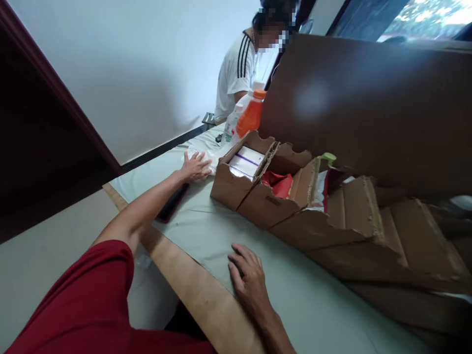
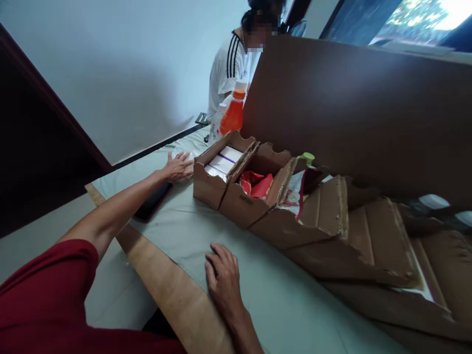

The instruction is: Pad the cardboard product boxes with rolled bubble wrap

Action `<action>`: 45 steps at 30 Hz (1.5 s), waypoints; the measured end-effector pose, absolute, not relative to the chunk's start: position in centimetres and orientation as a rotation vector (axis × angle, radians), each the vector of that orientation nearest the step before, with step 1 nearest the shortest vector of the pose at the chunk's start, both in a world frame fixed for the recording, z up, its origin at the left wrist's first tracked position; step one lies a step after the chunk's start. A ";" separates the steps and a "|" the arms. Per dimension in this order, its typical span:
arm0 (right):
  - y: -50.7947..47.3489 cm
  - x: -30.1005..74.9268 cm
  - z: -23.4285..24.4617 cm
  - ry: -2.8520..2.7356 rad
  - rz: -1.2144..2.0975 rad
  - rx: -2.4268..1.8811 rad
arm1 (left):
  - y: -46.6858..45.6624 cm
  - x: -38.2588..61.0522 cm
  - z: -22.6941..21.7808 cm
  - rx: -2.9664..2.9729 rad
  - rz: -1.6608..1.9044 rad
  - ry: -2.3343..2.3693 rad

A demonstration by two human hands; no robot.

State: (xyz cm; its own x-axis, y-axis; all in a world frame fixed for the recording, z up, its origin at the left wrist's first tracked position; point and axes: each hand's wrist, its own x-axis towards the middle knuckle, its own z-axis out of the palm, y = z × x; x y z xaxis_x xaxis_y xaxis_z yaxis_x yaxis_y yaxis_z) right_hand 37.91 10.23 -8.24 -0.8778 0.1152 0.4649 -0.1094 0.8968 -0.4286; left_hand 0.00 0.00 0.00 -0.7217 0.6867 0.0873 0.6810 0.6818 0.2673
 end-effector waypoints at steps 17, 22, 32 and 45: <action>16.1 58.4 2.1 -2.659 0.467 -0.394 | -8.0 31.1 -7.8 1.469 1.155 2.529; 28.0 68.9 7.6 -2.289 -0.107 -0.956 | -3.7 34.9 -8.6 1.688 1.112 2.381; 41.6 73.1 9.1 -2.679 -0.457 -1.387 | -0.3 37.3 -11.0 1.849 0.919 2.425; 30.6 68.7 11.9 -3.101 0.233 -1.340 | 0.6 39.2 -8.3 1.934 1.058 2.300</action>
